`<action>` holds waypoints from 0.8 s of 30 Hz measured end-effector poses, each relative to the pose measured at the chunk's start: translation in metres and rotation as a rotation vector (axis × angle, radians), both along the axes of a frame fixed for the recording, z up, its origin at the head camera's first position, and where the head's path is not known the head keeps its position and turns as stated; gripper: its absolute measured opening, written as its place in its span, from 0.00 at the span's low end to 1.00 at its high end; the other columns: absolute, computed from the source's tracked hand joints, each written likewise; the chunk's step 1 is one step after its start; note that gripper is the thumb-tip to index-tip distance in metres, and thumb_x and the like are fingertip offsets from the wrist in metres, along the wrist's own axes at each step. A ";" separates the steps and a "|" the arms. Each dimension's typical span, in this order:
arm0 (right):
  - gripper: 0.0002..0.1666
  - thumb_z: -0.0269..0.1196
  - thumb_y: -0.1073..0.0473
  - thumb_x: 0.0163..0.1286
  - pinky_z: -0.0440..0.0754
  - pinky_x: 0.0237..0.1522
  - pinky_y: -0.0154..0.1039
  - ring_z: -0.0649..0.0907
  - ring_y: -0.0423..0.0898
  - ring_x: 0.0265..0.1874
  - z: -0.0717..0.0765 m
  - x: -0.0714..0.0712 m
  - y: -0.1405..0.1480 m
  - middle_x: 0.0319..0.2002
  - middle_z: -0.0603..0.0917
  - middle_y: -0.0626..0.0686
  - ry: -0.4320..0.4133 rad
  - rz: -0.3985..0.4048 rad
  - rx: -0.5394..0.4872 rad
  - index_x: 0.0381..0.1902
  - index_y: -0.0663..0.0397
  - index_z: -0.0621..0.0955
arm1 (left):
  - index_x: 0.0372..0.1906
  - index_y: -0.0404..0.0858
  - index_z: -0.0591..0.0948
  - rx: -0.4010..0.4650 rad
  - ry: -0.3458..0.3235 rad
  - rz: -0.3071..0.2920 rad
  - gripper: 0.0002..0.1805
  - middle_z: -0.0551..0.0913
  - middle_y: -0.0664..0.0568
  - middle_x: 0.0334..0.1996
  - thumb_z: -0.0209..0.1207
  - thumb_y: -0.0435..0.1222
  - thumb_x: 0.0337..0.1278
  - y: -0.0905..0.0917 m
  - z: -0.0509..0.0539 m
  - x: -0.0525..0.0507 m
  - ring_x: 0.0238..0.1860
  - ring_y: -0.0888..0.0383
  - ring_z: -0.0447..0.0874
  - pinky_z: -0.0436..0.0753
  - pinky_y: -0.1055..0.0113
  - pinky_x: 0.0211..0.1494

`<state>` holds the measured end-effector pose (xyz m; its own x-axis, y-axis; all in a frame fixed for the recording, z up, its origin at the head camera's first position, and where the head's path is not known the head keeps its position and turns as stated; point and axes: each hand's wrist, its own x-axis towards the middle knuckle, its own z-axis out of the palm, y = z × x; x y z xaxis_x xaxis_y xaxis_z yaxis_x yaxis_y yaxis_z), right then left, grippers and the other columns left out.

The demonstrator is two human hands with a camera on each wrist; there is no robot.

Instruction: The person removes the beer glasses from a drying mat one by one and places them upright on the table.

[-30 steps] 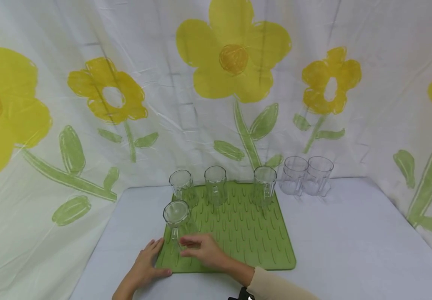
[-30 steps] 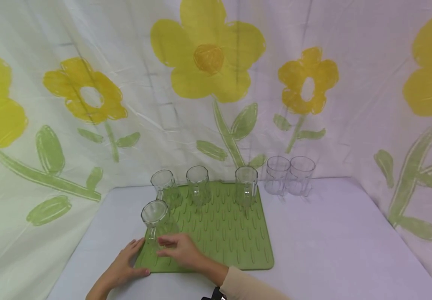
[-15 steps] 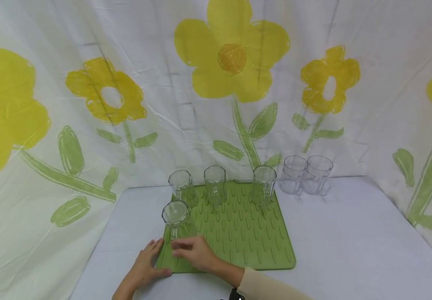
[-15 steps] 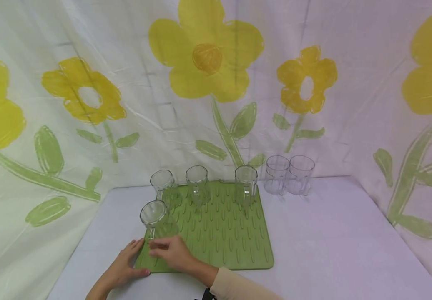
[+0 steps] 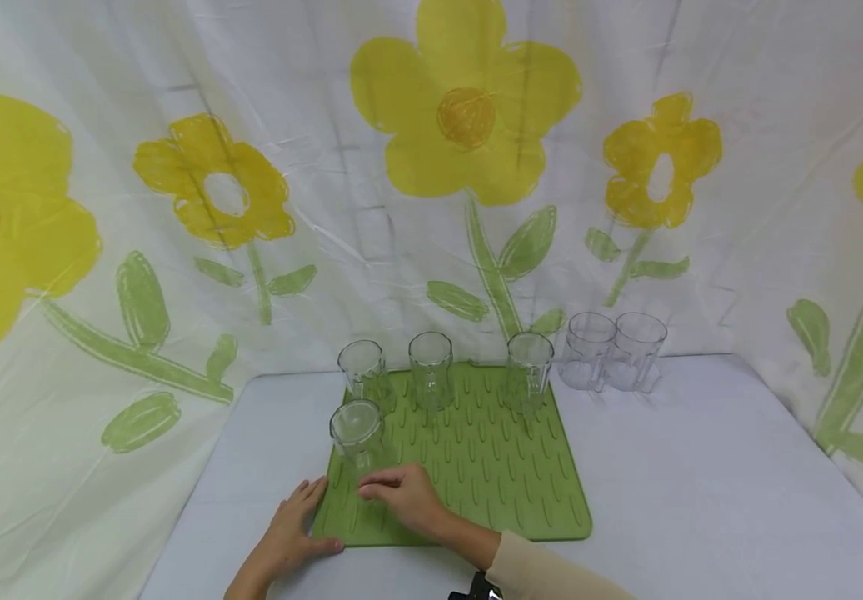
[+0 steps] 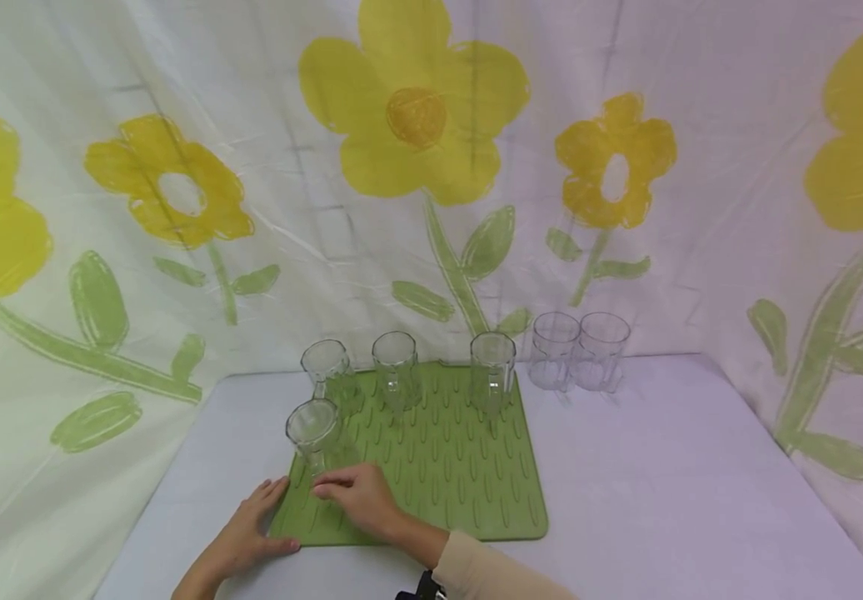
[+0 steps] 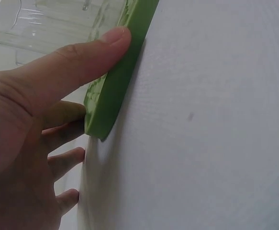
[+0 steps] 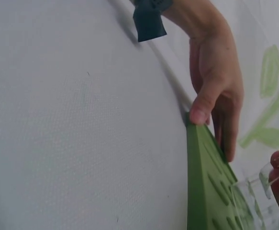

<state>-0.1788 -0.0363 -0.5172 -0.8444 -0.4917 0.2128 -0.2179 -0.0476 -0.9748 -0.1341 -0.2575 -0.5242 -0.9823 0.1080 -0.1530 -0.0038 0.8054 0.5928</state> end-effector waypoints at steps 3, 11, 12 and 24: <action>0.13 0.66 0.61 0.64 0.86 0.42 0.29 0.89 0.48 0.37 0.001 0.001 0.003 0.38 0.89 0.62 -0.010 -0.038 0.025 0.40 0.68 0.86 | 0.71 0.28 0.62 -0.002 -0.006 0.001 0.59 0.62 0.29 0.70 0.78 0.46 0.31 0.000 0.001 -0.001 0.73 0.28 0.49 0.47 0.29 0.72; 0.08 0.65 0.65 0.65 0.83 0.37 0.25 0.88 0.59 0.35 0.000 0.005 0.009 0.35 0.90 0.60 0.041 -0.137 0.063 0.37 0.66 0.86 | 0.71 0.28 0.62 -0.011 -0.023 0.008 0.59 0.62 0.29 0.71 0.77 0.47 0.32 0.001 0.001 -0.001 0.74 0.29 0.49 0.46 0.30 0.73; 0.08 0.65 0.65 0.65 0.83 0.36 0.25 0.88 0.60 0.34 0.000 0.006 0.010 0.35 0.90 0.59 0.055 -0.143 0.071 0.37 0.66 0.86 | 0.71 0.28 0.62 -0.014 -0.022 0.006 0.59 0.62 0.29 0.71 0.77 0.46 0.32 0.001 0.001 -0.001 0.74 0.29 0.49 0.46 0.30 0.73; 0.05 0.66 0.64 0.63 0.83 0.32 0.23 0.87 0.36 0.29 0.002 0.011 0.022 0.30 0.90 0.55 0.328 -0.268 0.221 0.32 0.63 0.87 | 0.71 0.28 0.62 -0.011 -0.017 0.010 0.58 0.62 0.30 0.71 0.78 0.45 0.31 0.002 0.001 -0.001 0.74 0.29 0.49 0.47 0.31 0.73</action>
<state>-0.1677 -0.0143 -0.5148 -0.8534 -0.3289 0.4044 -0.4923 0.2534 -0.8327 -0.1349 -0.2554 -0.5234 -0.9807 0.0963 -0.1704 -0.0217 0.8117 0.5837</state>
